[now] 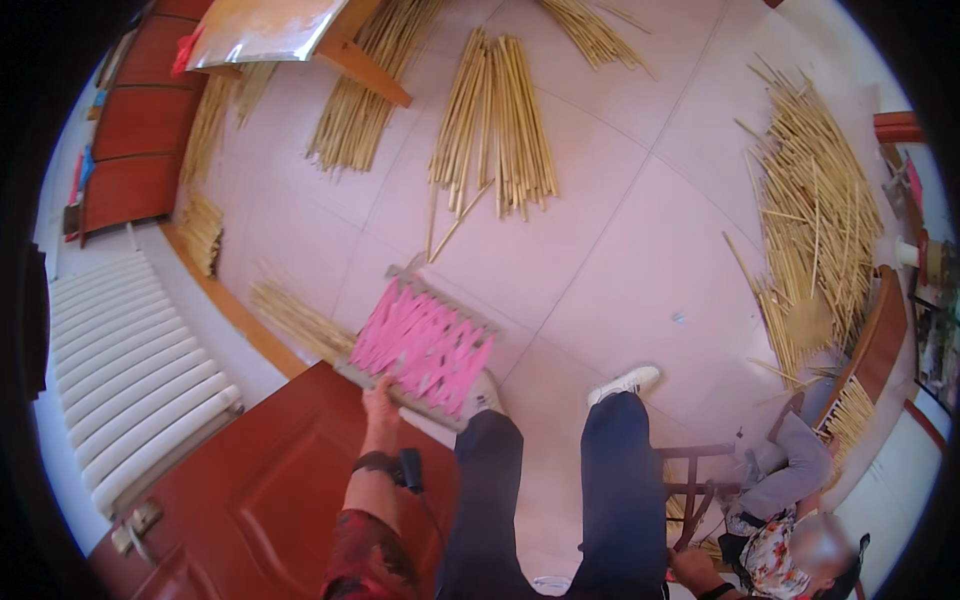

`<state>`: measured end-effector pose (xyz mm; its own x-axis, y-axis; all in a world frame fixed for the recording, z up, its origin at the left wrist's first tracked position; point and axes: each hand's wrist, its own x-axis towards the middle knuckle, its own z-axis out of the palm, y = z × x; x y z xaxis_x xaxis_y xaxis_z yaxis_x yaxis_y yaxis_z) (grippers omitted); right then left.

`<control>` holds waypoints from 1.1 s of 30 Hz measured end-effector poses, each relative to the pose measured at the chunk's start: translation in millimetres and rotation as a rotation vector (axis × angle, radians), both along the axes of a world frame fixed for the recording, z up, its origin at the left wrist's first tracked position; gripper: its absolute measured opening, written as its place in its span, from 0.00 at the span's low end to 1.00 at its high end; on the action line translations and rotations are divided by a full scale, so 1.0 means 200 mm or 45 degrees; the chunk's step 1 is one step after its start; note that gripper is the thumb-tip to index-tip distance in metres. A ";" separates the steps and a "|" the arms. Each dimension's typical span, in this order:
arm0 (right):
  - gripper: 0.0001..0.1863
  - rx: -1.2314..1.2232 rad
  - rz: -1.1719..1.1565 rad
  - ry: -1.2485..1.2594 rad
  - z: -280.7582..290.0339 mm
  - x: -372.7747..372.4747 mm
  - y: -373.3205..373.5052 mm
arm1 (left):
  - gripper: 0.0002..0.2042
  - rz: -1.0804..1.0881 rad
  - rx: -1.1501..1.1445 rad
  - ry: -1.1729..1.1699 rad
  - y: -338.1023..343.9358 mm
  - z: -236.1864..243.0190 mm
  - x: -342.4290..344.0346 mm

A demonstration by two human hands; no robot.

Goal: The person picks up a bundle of reeds from a table, carries a small weaving frame across the room, and then sorts through a large pile of reeds on the floor while sitting next to others performing similar work.

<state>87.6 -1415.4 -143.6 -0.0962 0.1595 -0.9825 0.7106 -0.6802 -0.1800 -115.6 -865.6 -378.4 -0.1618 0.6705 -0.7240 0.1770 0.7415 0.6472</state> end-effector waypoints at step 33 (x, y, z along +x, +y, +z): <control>0.14 -0.127 -0.961 0.018 0.01 -0.34 0.29 | 0.13 -2.130 0.230 0.153 0.10 -0.19 -0.37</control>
